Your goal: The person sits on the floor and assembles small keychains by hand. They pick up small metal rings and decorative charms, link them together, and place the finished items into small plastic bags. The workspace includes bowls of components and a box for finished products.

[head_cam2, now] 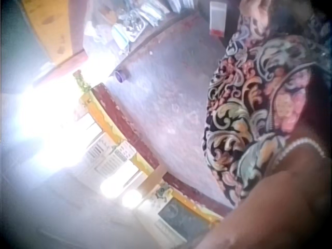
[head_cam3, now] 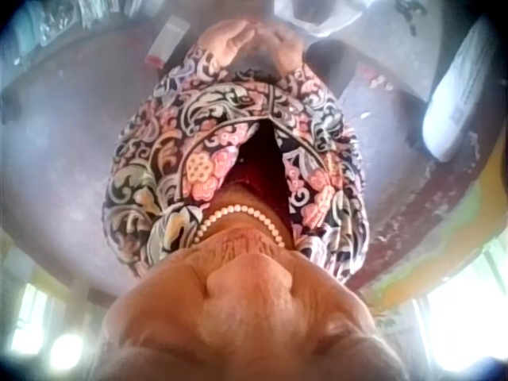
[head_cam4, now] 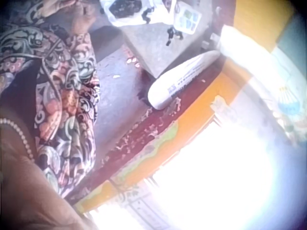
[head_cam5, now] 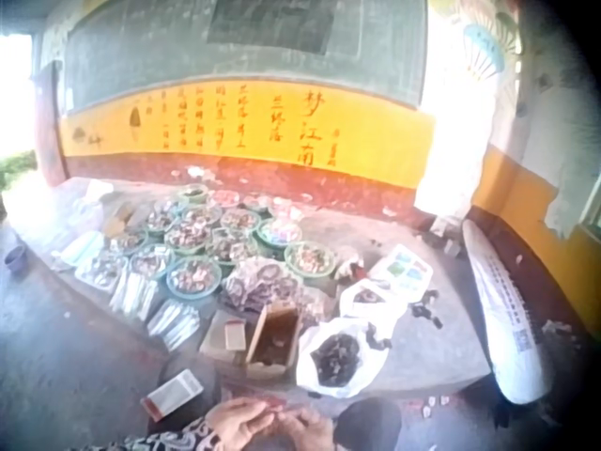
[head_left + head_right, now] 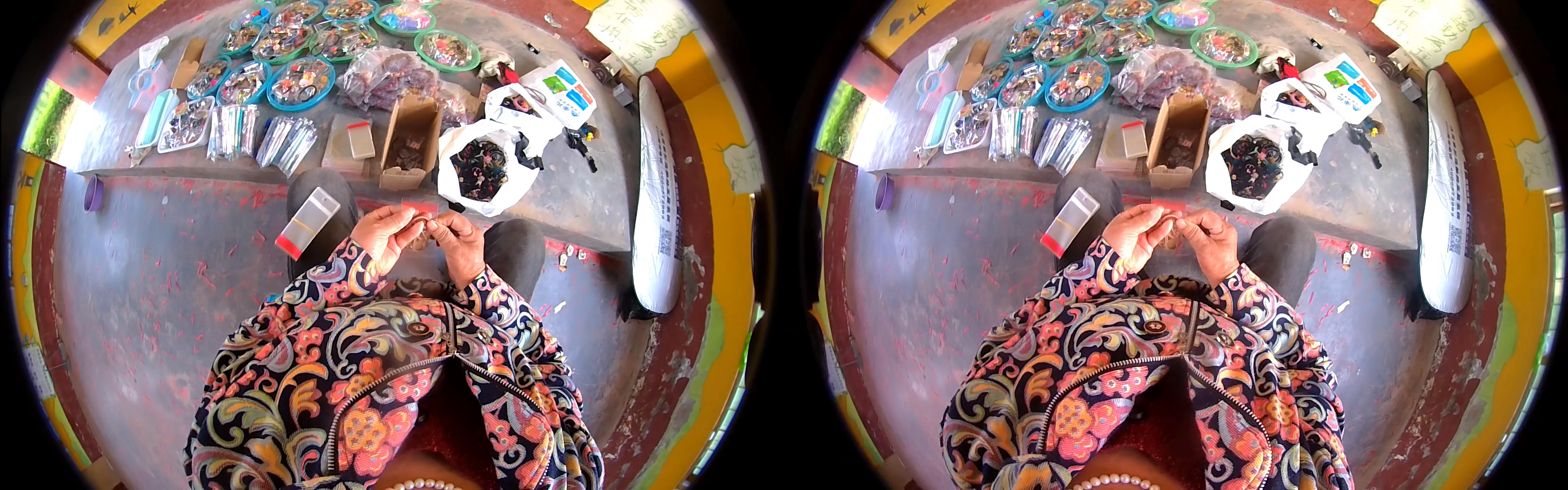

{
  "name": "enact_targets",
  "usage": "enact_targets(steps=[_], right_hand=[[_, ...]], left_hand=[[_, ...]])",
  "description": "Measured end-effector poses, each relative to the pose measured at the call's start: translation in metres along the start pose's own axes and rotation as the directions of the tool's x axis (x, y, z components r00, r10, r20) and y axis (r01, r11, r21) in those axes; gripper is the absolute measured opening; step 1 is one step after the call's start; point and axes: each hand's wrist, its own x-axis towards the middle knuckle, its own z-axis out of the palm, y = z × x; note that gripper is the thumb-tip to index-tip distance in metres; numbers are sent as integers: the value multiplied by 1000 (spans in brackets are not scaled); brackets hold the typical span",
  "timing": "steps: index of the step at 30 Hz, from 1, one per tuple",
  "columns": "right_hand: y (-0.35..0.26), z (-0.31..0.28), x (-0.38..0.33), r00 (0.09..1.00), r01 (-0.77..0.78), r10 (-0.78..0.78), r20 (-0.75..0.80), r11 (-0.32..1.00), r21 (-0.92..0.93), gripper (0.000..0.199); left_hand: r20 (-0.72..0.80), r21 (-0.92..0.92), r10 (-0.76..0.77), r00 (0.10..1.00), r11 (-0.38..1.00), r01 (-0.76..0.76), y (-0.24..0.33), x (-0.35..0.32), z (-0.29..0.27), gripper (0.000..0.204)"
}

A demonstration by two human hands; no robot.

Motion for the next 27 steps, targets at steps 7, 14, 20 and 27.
enact_targets(steps=[7,14,20,27], right_hand=[[-4,5,0,996,-87,88,-8,989,121,7],[12,-4,3,972,-217,212,-104,975,-40,11],[-24,4,10,975,102,-195,-110,823,-559,8],[-35,19,16,888,395,-434,153,546,-739,12]], left_hand=[[19,-8,-2,1000,1000,2,3,-2,0,16],[15,17,68,998,997,-69,3,-2,4,16],[-113,176,139,984,977,-118,-2,-1,1,17],[-42,510,224,974,843,-172,-8,-5,7,20]])
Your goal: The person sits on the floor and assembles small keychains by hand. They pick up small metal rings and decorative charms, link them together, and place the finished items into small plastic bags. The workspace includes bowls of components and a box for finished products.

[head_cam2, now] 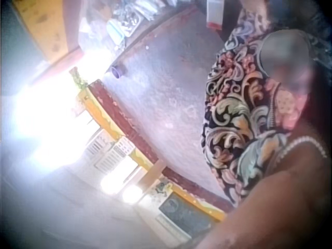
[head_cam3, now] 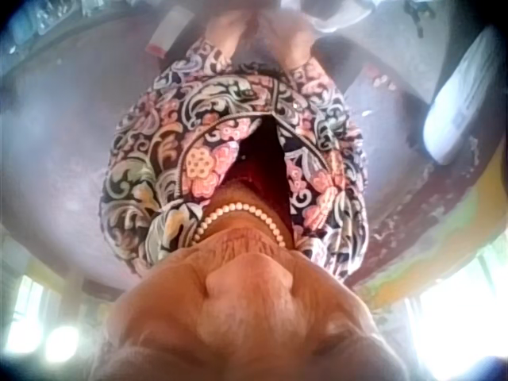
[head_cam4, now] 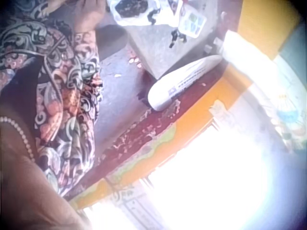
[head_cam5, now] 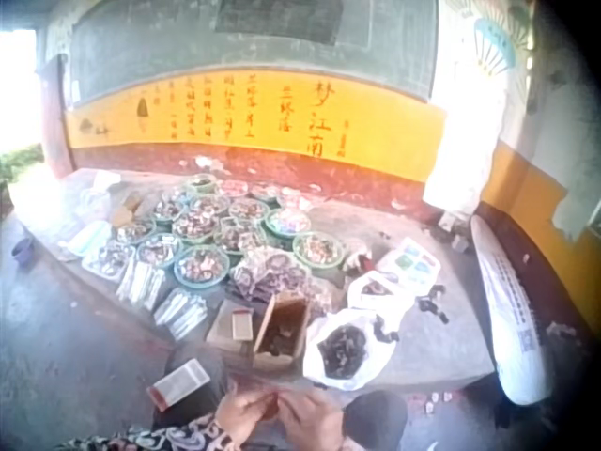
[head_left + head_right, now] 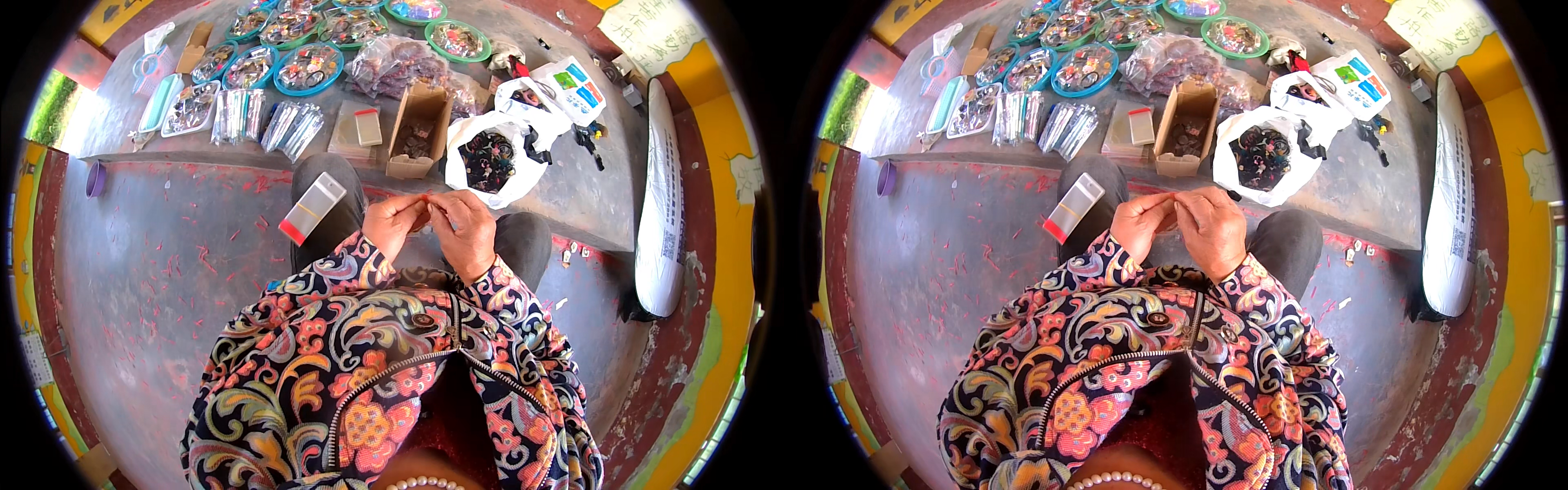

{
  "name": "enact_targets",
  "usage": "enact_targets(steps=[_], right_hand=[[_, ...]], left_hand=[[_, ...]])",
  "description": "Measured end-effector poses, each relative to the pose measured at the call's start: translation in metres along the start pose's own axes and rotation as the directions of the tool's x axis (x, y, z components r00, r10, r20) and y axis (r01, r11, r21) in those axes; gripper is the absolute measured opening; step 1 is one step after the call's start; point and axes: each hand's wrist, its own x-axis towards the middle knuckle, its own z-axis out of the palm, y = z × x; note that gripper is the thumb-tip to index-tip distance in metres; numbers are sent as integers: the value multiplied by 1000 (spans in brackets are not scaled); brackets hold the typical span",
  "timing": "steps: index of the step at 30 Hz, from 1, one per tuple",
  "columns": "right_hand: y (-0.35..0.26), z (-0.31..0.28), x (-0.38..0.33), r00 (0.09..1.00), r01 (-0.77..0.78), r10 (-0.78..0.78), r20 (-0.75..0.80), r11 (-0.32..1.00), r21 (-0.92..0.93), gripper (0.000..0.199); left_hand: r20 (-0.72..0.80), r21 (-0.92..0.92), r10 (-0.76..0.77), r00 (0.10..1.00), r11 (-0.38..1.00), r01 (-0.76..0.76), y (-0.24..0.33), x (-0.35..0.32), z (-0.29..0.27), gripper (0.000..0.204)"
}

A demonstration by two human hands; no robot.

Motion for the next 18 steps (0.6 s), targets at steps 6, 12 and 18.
enact_targets(steps=[6,12,18], right_hand=[[0,1,-4,997,-72,74,39,996,-50,12],[4,2,-6,997,-17,26,71,992,-124,12],[4,1,-7,993,84,-61,105,969,-232,11]], left_hand=[[128,256,295,947,913,-319,-11,1,-2,22],[310,625,519,796,520,-582,-15,6,-11,26],[383,666,536,752,404,-627,-9,2,-8,27]])
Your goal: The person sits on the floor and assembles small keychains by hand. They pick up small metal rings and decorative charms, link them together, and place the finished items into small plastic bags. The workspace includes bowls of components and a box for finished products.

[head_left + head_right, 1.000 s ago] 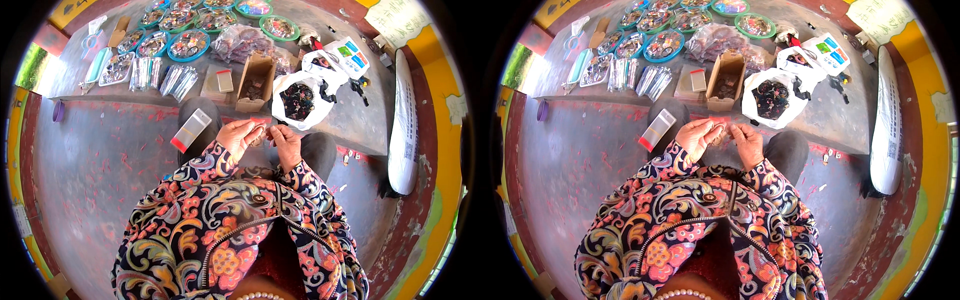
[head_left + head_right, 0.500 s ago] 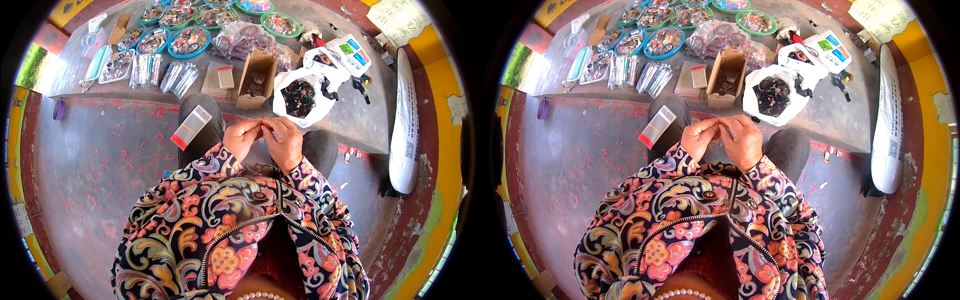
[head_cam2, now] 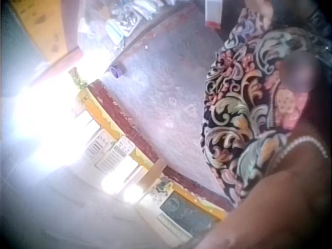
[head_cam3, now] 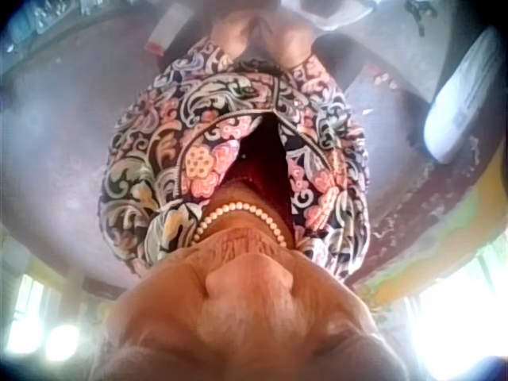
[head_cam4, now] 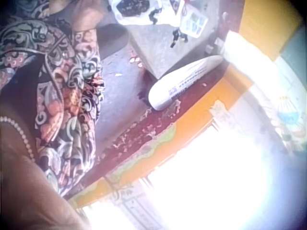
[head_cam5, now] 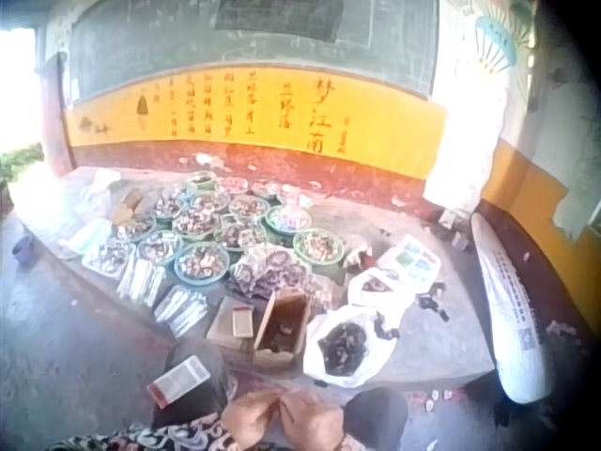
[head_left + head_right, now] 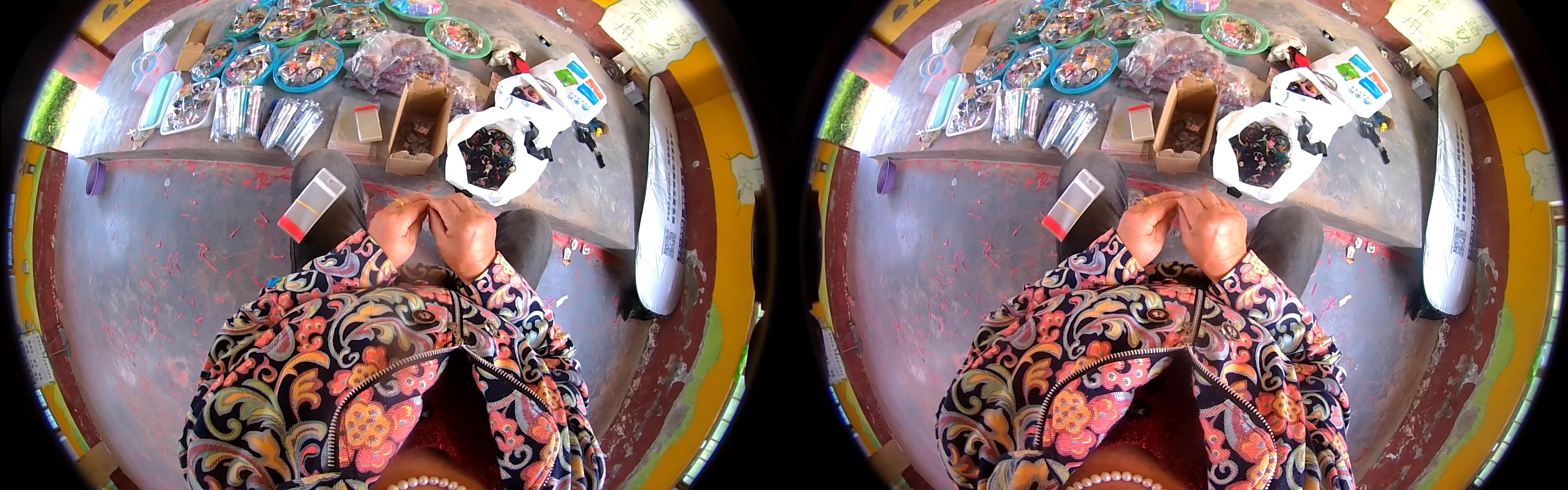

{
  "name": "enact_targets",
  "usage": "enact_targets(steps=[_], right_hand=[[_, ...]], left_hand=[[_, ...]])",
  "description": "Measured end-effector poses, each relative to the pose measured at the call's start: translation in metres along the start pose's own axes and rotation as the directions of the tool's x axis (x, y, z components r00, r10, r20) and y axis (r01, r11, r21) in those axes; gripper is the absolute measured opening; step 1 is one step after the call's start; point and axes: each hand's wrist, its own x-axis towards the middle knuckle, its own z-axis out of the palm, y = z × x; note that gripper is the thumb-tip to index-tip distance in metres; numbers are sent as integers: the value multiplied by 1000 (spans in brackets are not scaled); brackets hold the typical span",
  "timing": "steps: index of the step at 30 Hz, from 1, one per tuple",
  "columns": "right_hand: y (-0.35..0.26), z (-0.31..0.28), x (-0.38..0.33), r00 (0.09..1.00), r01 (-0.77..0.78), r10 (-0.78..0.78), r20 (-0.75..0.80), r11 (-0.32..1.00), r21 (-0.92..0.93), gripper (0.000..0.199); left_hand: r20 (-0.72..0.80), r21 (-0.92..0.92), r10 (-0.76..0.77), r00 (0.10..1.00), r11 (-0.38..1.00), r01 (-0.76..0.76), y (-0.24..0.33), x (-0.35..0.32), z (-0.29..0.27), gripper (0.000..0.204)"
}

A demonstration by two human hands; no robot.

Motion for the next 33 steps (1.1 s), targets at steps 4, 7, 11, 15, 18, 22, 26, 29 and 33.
enact_targets(steps=[4,7,11,15,18,22,26,29,33], right_hand=[[-3,-2,2,1000,28,-27,14,999,-24,12],[-2,-1,1,999,32,-32,2,999,-32,12],[-1,1,0,1000,26,-27,-15,1000,-17,12],[1,-1,-1,999,16,-16,41,1000,4,11],[1,-1,-1,998,17,-18,67,1000,8,11],[1,-1,-1,998,12,-12,64,1000,11,12],[-1,-2,-1,1000,-14,14,3,999,35,11],[-3,-2,0,999,-37,39,-32,997,69,11],[-1,-2,-1,996,-80,82,-18,991,105,11]], left_hand=[[-34,58,47,998,997,-45,-6,-1,4,20],[-18,60,46,999,997,-45,-8,-2,6,20],[-3,48,55,998,997,-55,-7,-2,5,20],[17,37,41,999,998,-42,-3,-2,1,20],[26,18,63,998,998,-63,-4,-1,1,21],[19,36,44,999,998,-44,-6,-3,2,20],[9,41,32,999,999,-32,-6,-3,3,19],[-10,37,14,1000,999,-14,-6,-4,5,17],[-18,14,4,1000,1000,-4,-4,-2,3,16]])
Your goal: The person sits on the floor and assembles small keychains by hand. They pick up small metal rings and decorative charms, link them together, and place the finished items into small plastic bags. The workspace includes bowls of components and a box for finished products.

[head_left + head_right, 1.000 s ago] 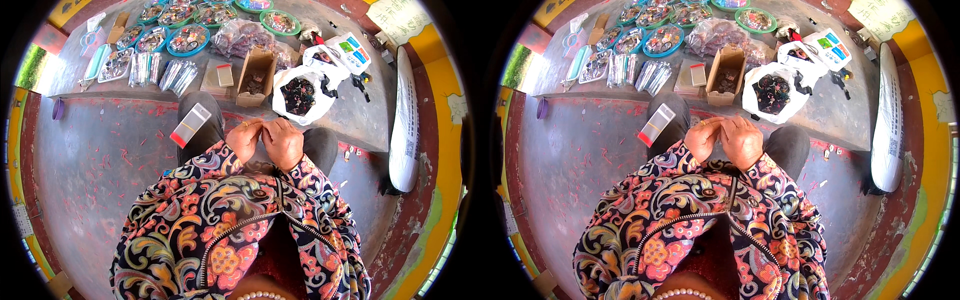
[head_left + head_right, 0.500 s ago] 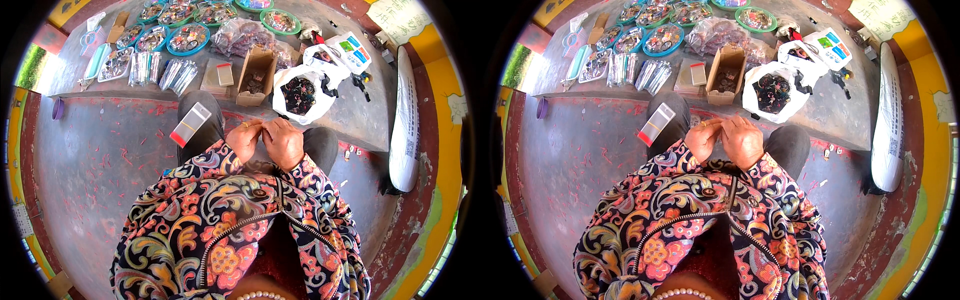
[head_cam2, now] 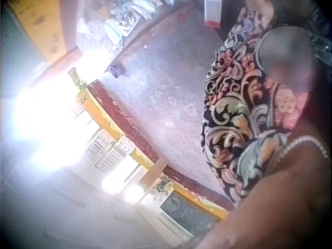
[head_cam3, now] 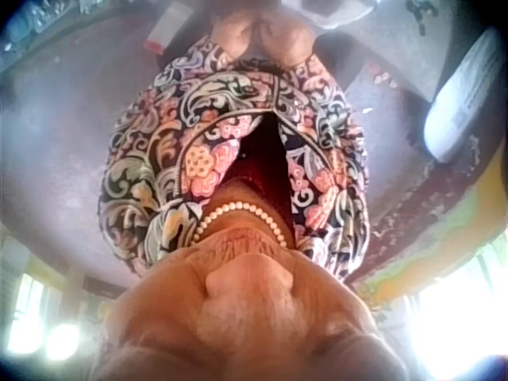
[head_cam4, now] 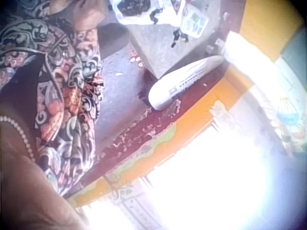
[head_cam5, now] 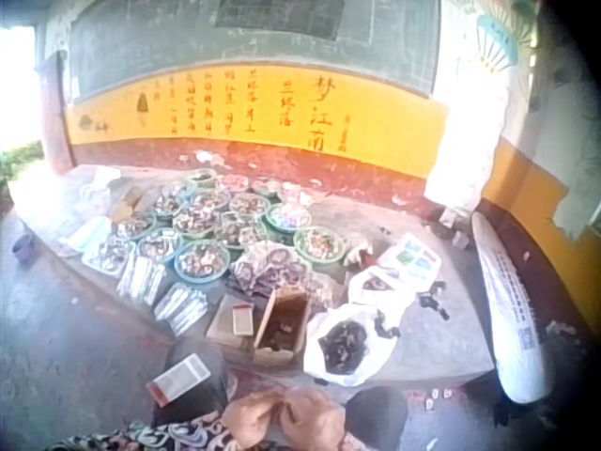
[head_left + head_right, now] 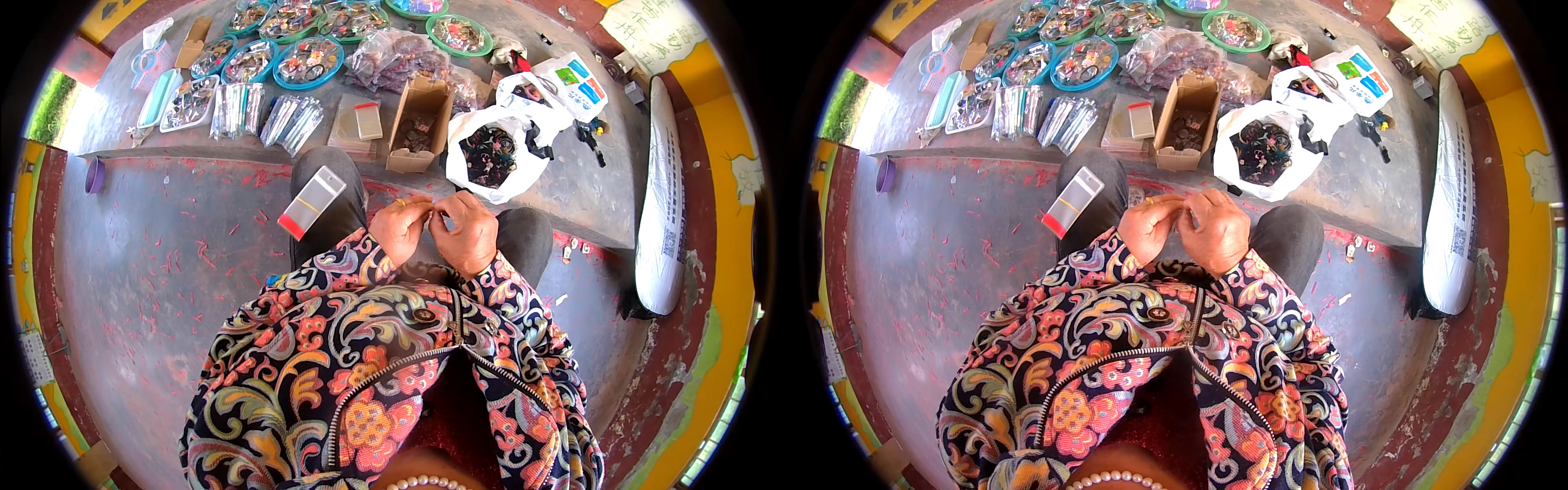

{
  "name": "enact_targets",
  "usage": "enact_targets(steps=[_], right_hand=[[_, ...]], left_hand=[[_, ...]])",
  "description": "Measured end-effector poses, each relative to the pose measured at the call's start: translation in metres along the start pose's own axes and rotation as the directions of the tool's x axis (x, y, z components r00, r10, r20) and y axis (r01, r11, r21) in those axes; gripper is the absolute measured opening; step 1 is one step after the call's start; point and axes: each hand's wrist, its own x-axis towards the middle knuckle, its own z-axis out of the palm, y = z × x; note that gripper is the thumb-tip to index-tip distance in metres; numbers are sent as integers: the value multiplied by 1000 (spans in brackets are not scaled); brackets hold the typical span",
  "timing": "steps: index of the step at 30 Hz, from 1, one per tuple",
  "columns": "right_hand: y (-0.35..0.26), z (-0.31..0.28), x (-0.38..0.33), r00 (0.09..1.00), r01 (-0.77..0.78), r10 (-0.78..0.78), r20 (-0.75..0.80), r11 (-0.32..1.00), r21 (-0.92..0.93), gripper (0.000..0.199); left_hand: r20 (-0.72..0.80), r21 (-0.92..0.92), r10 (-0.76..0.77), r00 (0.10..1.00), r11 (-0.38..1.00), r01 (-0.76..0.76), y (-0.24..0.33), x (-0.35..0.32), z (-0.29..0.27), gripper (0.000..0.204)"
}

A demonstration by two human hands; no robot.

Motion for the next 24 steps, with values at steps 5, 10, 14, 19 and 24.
enact_targets(steps=[5,10,14,19,24], right_hand=[[1,1,-1,992,-121,118,35,987,104,8],[6,3,-4,953,-300,279,114,919,255,7],[24,9,-10,870,-492,441,221,744,452,4],[35,-4,-8,741,-635,570,356,422,647,5],[57,-31,-14,730,-603,605,317,353,716,5]], left_hand=[[-25,-29,-20,999,999,19,-2,-1,3,16],[27,-57,-88,996,994,89,0,-1,-1,16],[234,-369,-388,891,813,451,-1,-1,-6,18],[405,-713,-586,702,278,644,-3,-3,-7,22],[472,-762,-606,640,84,642,-2,2,-10,21]])
